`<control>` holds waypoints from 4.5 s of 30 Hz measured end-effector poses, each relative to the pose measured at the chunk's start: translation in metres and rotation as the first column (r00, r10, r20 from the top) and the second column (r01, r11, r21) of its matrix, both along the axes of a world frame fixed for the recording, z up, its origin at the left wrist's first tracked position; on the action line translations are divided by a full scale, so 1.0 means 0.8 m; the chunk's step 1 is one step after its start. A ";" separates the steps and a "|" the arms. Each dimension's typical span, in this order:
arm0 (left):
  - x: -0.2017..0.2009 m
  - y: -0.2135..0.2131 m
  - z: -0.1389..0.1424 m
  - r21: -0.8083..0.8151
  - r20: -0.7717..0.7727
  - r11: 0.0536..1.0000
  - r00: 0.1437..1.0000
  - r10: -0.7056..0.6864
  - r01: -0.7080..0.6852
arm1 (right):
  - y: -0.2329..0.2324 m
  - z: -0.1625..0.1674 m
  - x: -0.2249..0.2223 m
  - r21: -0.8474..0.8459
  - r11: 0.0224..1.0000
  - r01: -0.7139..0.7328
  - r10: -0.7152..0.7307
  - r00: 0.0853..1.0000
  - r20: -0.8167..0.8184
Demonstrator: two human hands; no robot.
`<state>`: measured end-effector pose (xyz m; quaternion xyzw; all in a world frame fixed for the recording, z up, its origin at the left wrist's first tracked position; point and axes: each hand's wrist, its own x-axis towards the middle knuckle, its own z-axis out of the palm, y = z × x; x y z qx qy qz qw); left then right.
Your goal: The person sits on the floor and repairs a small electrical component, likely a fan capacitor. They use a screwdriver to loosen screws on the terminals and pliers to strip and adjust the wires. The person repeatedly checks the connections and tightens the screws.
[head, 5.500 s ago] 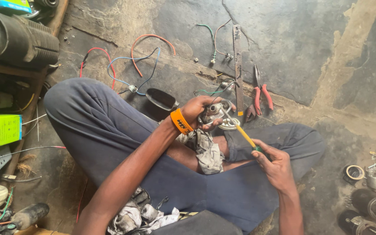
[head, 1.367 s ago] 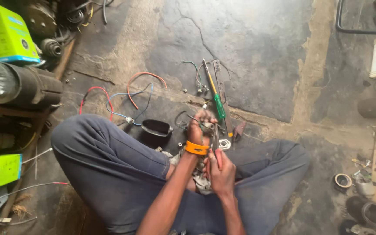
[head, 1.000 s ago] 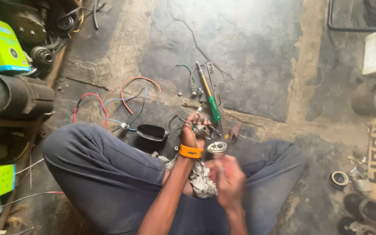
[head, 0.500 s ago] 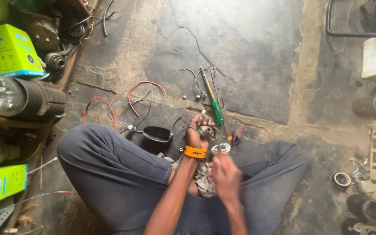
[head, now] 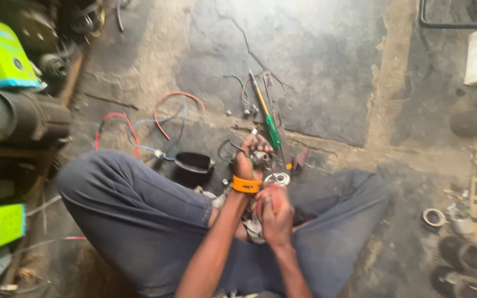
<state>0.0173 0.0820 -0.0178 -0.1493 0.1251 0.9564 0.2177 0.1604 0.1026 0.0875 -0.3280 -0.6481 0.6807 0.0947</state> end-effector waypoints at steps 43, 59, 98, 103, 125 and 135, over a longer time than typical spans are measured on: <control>0.003 -0.008 0.030 0.177 -0.213 0.982 0.977 -0.018 0.057 | 0.015 0.011 0.019 -0.704 0.620 -0.346 0.302 0.934 -0.192; 0.006 -0.011 0.031 0.236 -0.299 0.968 0.954 -0.011 0.085 | 0.019 0.003 0.016 -0.834 0.412 -0.367 0.262 0.924 -0.277; 0.012 -0.009 0.042 0.223 -0.486 0.929 0.860 -0.156 0.295 | 0.008 0.007 0.023 -0.890 0.331 -0.315 0.199 0.945 -0.261; 0.013 -0.006 0.038 0.251 -0.487 0.926 0.864 -0.129 0.280 | 0.007 0.005 0.022 -0.909 0.299 -0.291 0.179 0.953 -0.246; 0.027 0.006 0.005 0.293 -0.294 0.939 0.952 -0.092 0.181 | 0.013 0.003 0.020 -0.860 0.450 -0.241 0.228 0.962 -0.150; 0.026 0.005 0.002 0.259 -0.272 0.949 0.956 -0.108 0.181 | 0.002 0.019 0.012 -0.939 0.235 -0.253 0.112 0.966 -0.232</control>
